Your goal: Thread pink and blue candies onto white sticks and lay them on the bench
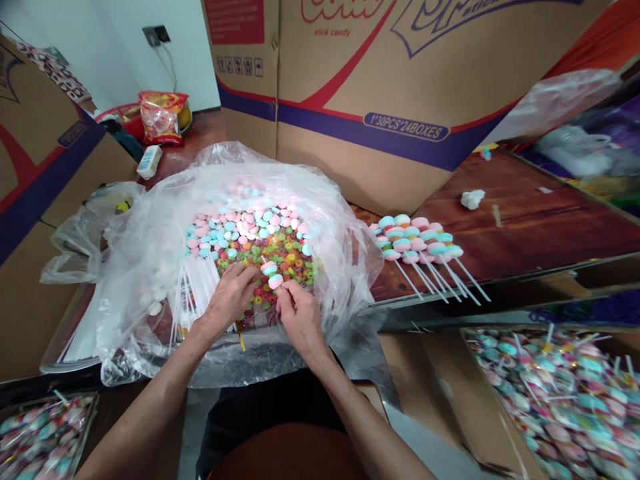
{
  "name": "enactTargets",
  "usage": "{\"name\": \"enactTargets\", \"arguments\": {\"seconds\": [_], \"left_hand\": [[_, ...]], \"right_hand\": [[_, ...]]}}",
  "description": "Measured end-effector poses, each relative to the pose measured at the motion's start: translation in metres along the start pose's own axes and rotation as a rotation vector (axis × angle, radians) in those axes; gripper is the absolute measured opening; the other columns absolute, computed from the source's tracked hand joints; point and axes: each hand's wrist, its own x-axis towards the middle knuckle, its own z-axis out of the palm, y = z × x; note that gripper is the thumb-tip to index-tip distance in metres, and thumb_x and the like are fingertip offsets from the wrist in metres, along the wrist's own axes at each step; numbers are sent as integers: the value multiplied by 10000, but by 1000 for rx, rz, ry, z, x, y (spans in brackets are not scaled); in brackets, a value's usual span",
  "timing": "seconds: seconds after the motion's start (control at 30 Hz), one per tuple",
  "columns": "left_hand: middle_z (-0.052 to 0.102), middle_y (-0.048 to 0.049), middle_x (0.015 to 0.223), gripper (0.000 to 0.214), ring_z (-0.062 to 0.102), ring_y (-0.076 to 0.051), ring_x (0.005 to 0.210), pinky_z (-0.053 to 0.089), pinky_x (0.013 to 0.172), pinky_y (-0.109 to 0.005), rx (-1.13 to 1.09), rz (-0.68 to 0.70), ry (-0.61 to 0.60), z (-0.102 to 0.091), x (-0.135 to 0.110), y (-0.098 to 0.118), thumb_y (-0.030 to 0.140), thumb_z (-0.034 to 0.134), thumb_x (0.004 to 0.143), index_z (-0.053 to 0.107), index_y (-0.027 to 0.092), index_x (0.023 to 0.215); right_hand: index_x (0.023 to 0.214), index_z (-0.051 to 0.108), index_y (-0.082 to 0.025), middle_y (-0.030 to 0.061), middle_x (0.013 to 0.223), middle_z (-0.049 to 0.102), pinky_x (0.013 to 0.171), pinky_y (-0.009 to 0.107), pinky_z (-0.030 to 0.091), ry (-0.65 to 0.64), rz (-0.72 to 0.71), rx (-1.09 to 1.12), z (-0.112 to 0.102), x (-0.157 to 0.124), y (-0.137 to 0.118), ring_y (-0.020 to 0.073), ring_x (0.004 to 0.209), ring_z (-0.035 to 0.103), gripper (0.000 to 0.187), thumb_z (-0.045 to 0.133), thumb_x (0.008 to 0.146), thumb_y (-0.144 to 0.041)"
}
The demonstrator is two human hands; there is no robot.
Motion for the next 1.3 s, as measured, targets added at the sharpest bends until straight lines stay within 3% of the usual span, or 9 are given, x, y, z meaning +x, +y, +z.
{"name": "enactTargets", "arguments": {"seconds": [0.1, 0.27, 0.37, 0.47, 0.63, 1.03, 1.17, 1.3], "left_hand": [[676, -61, 968, 197, 605, -215, 956, 498, 904, -380, -278, -102, 86, 1, -1, -3, 95, 552, 865, 666, 213, 975], [719, -67, 935, 241, 687, -180, 826, 541, 781, -314, -926, -476, 264, -5, 5, -6, 285, 662, 823, 680, 164, 1031], [730, -41, 887, 310, 687, -161, 784, 539, 758, -284, -1110, -543, 315, -12, 7, -4, 317, 752, 726, 692, 159, 986], [735, -37, 916, 311, 681, -148, 785, 539, 755, -273, -1133, -557, 338, -15, 7, -1, 288, 767, 689, 700, 162, 965], [738, -61, 986, 280, 700, -184, 899, 543, 834, -301, -1090, -553, 308, -15, 3, 0, 282, 753, 709, 713, 159, 957], [759, -48, 978, 240, 699, -187, 924, 543, 880, -314, -1013, -525, 294, -9, -3, -2, 300, 726, 762, 740, 181, 970], [746, -36, 911, 232, 681, -165, 833, 543, 797, -293, -1134, -571, 293, -10, -3, 0, 367, 745, 759, 734, 179, 894], [737, -17, 852, 415, 690, -157, 829, 534, 755, -269, -1349, -694, 286, -15, -4, 7, 358, 870, 620, 661, 187, 936]], "right_hand": [[711, 552, -205, -31, 575, 519, 545, 245, 374, -16, -9, 6, -1, 0, -1, 124, 524, 484, 290, 494, 949, -361], [741, 566, -207, -27, 588, 531, 530, 238, 386, -114, -9, 59, -2, -1, -7, 127, 531, 504, 255, 498, 941, -350], [734, 573, -211, -23, 582, 539, 518, 237, 375, -171, -40, 30, 0, -2, -10, 129, 534, 502, 259, 488, 945, -335], [747, 586, -214, -26, 575, 538, 523, 237, 377, -180, -65, 4, 2, -2, -12, 129, 530, 498, 252, 484, 948, -327], [745, 583, -214, -23, 576, 542, 531, 238, 384, -169, -61, -15, 3, -1, -12, 133, 538, 515, 252, 474, 947, -317], [741, 581, -221, -21, 547, 528, 518, 241, 380, -138, -55, -81, 6, -1, -12, 143, 520, 509, 250, 478, 947, -318], [758, 588, -222, -29, 539, 517, 511, 243, 364, -163, -86, -93, 5, -2, -12, 137, 498, 475, 238, 481, 950, -314], [769, 575, -223, -29, 549, 511, 517, 246, 352, -121, -128, -132, 5, -5, -12, 136, 500, 457, 240, 468, 966, -308]]}}
